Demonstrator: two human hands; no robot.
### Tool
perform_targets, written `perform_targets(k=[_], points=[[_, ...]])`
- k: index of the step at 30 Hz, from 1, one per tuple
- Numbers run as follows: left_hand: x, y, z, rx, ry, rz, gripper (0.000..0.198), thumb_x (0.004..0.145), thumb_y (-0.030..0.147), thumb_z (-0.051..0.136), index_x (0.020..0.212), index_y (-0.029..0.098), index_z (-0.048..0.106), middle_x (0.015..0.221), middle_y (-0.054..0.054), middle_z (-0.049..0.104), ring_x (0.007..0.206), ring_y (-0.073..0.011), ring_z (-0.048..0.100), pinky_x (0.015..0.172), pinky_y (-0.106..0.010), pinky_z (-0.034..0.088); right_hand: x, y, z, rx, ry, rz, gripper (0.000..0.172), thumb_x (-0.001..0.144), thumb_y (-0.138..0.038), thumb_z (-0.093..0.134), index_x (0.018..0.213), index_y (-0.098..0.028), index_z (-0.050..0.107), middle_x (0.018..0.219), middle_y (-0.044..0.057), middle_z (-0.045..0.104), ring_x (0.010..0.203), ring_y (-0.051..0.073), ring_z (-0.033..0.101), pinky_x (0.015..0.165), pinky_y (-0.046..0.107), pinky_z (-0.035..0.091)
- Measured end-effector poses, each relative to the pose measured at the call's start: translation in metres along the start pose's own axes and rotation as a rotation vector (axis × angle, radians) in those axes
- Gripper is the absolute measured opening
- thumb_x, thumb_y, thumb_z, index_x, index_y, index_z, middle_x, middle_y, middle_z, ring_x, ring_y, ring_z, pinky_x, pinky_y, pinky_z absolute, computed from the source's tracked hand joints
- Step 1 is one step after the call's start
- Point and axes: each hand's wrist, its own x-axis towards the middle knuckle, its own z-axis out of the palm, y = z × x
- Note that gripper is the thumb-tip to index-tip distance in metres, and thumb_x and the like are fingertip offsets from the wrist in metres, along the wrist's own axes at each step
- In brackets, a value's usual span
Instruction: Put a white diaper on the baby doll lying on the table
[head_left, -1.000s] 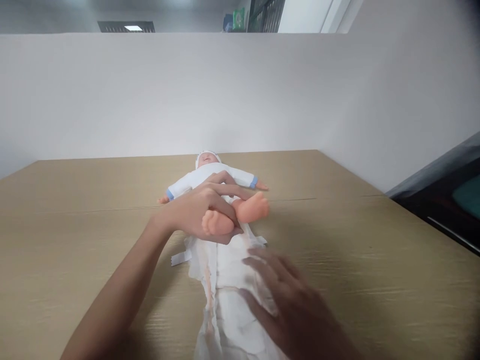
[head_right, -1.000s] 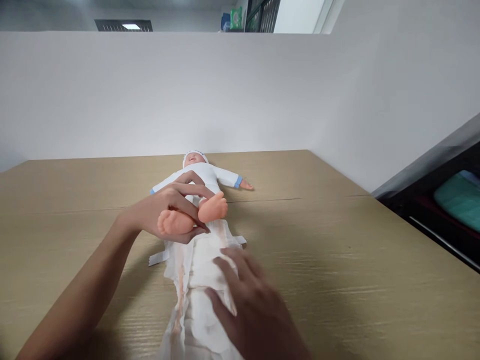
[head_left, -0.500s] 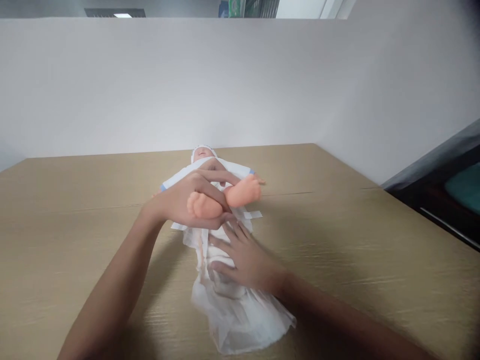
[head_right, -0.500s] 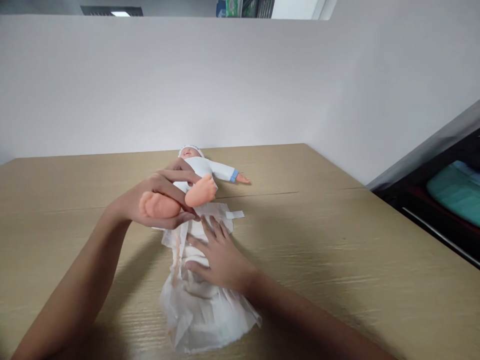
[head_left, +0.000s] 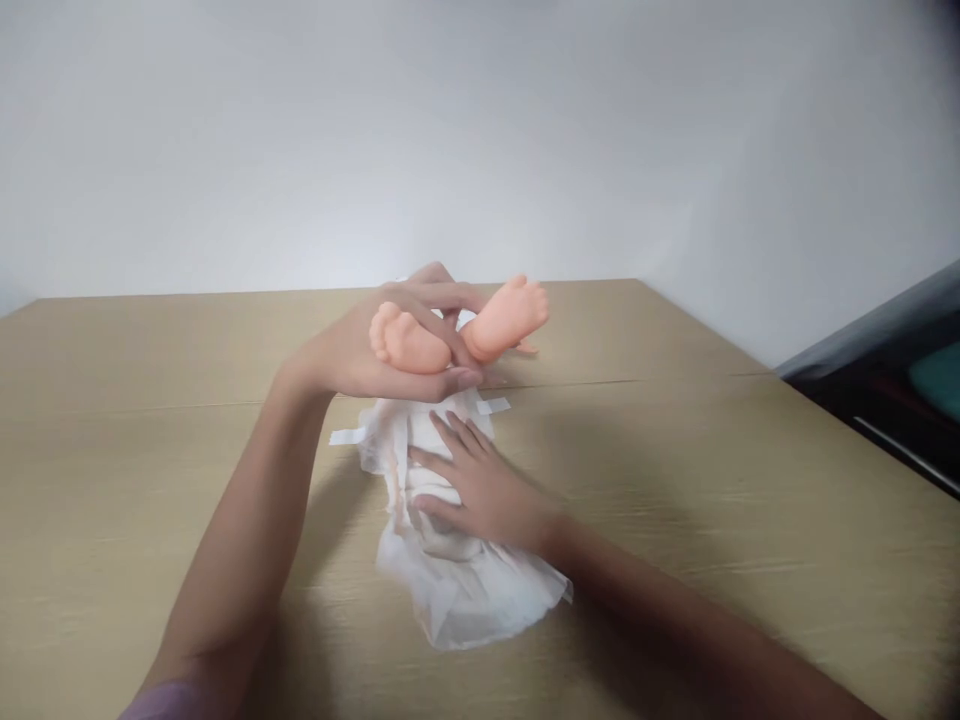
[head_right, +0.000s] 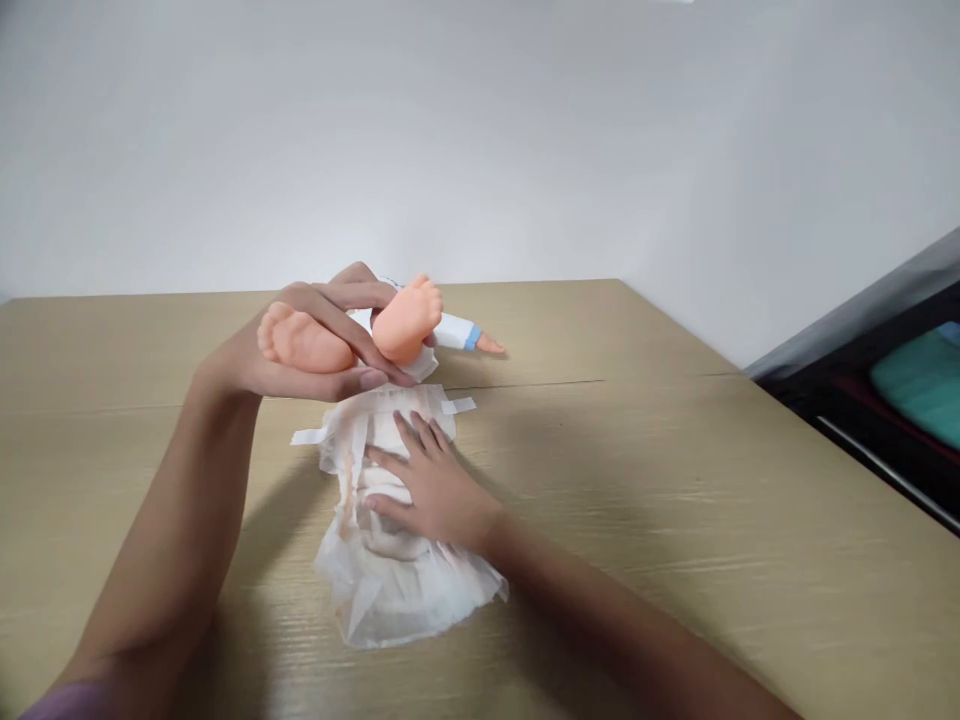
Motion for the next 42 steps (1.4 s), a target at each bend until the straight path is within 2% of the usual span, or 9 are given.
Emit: perform_targets(k=[4,10,12,17,22,26,30,37,42], points=[[0.0,-0.003,-0.002,0.035,0.023,0.011,0.007,0.089,0.036,0.081,0.087,0.031,0.085,0.128,-0.001,0.08,0.122,-0.0298,0.064,0.108,-0.047,0.053,-0.013,0.0,0.003,-0.022,0.031,0.016,0.065,0.105,-0.064,0.06,0.161,-0.033,0.054,0.176,0.018,0.037,0.167,0.044,0.024,0.129,0.071,0.03],[0.0,-0.004,-0.004,-0.017,0.044,0.035,0.006,0.089,0.025,0.082,0.086,0.027,0.086,0.122,-0.007,0.08,0.121,-0.0295,0.064,0.105,-0.044,0.054,-0.019,0.002,0.003,-0.062,0.201,0.079,0.074,0.099,-0.063,0.067,0.159,-0.021,0.056,0.159,0.021,0.055,0.157,0.042,0.039,0.127,0.064,0.038],[0.0,-0.004,-0.004,-0.016,0.013,0.018,0.007,0.088,0.025,0.082,0.09,0.028,0.088,0.124,-0.006,0.08,0.123,-0.0307,0.063,0.105,-0.045,0.055,-0.012,0.004,0.005,-0.063,0.215,0.119,0.076,0.1,-0.062,0.066,0.161,-0.019,0.053,0.163,0.023,0.051,0.157,0.042,0.04,0.127,0.065,0.039],[0.0,0.0,-0.002,0.023,0.041,0.039,0.012,0.089,0.017,0.078,0.089,0.027,0.086,0.126,-0.003,0.08,0.126,-0.0298,0.066,0.107,-0.046,0.055,0.007,0.016,0.012,-0.043,0.114,0.149,0.083,0.1,-0.07,0.064,0.168,-0.028,0.044,0.179,0.02,0.03,0.166,0.049,0.022,0.127,0.072,0.032],[0.001,0.002,0.002,0.013,0.051,0.024,0.009,0.091,0.024,0.08,0.091,0.031,0.085,0.128,0.004,0.081,0.127,-0.029,0.068,0.105,-0.046,0.059,0.025,0.019,0.013,-0.027,0.122,0.137,0.08,0.1,-0.072,0.062,0.166,-0.031,0.048,0.18,0.019,0.03,0.164,0.051,0.027,0.128,0.076,0.027],[0.001,0.0,0.0,0.039,0.044,0.025,0.02,0.087,0.022,0.081,0.099,0.038,0.085,0.127,0.007,0.08,0.125,-0.0294,0.067,0.104,-0.045,0.06,0.033,0.016,0.013,-0.023,0.167,0.135,0.076,0.099,-0.07,0.066,0.162,-0.028,0.055,0.178,0.02,0.033,0.165,0.049,0.026,0.129,0.075,0.025],[0.001,-0.001,-0.001,0.075,0.022,-0.006,0.006,0.088,0.034,0.082,0.093,0.034,0.084,0.123,0.002,0.081,0.124,-0.0319,0.068,0.107,-0.047,0.059,0.034,0.013,0.012,-0.033,0.208,0.113,0.076,0.099,-0.068,0.067,0.16,-0.025,0.057,0.177,0.02,0.035,0.164,0.048,0.027,0.13,0.074,0.025],[0.0,0.0,-0.001,0.084,0.02,-0.015,0.007,0.087,0.03,0.081,0.093,0.034,0.084,0.12,0.002,0.081,0.12,-0.0314,0.069,0.107,-0.049,0.058,0.028,-0.006,0.013,-0.079,0.249,0.076,0.047,0.109,-0.038,0.056,0.149,-0.016,0.065,0.162,0.02,0.058,0.154,0.037,0.049,0.133,0.061,0.031],[0.001,0.002,-0.001,0.07,0.017,0.001,0.006,0.087,0.028,0.08,0.086,0.033,0.084,0.121,0.002,0.081,0.119,-0.0316,0.069,0.102,-0.048,0.06,0.041,0.01,0.007,0.006,0.205,-0.021,0.038,0.113,-0.038,0.054,0.142,-0.019,0.069,0.159,0.015,0.061,0.151,0.032,0.052,0.13,0.053,0.039]])
